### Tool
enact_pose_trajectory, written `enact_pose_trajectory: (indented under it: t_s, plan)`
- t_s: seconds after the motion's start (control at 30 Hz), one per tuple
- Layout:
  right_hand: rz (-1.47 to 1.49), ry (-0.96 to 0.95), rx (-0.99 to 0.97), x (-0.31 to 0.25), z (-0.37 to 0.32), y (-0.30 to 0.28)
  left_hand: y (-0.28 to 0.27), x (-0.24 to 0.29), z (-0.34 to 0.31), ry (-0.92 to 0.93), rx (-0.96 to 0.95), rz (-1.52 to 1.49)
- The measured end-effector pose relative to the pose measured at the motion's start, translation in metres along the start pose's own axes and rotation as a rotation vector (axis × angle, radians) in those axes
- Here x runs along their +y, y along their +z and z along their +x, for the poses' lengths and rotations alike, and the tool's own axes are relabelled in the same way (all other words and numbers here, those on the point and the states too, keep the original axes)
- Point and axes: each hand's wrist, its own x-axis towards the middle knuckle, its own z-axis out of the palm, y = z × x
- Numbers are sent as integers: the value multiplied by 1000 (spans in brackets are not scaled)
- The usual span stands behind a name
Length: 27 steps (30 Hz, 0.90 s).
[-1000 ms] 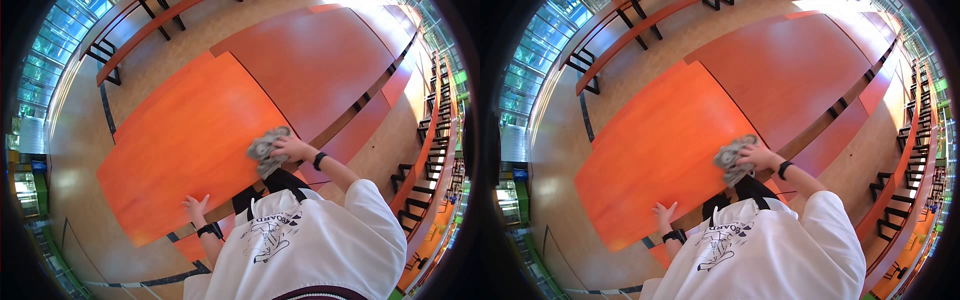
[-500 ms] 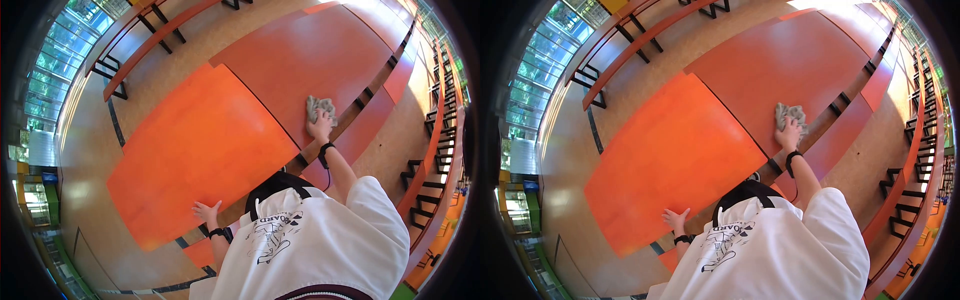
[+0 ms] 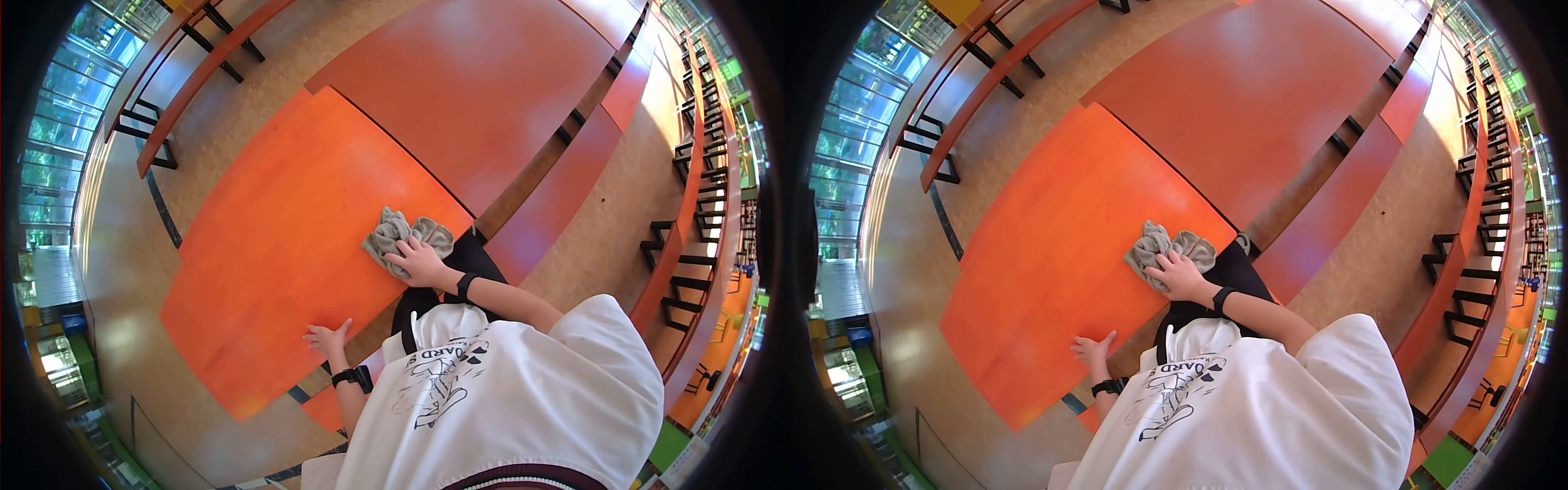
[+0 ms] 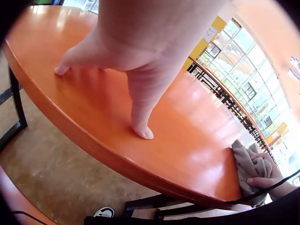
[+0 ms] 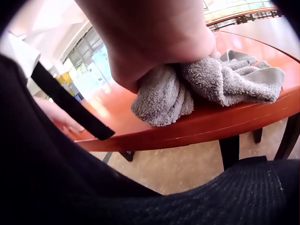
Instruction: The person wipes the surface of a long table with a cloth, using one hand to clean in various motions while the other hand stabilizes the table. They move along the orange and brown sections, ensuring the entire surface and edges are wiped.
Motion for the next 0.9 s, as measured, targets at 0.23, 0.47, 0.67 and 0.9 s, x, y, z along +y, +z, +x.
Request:
enact_pose_trajectory:
  t_s: [0.23, 0.47, 0.67, 0.9]
  plan:
    - [10, -133, -168, 39, 0, -22, -5, 0, 1, -38, -27, -38]
    - [32, -164, -122, 164, -8, -82, 3, 45, -4, 195, -31, -209]
    - [-73, 148, -130, 343, -35, -190, 46, 210, -102, 536, 7, -281]
    - [-135, 657, 108, 550, -59, -260, 78, 338, -164, 363, -83, -13]
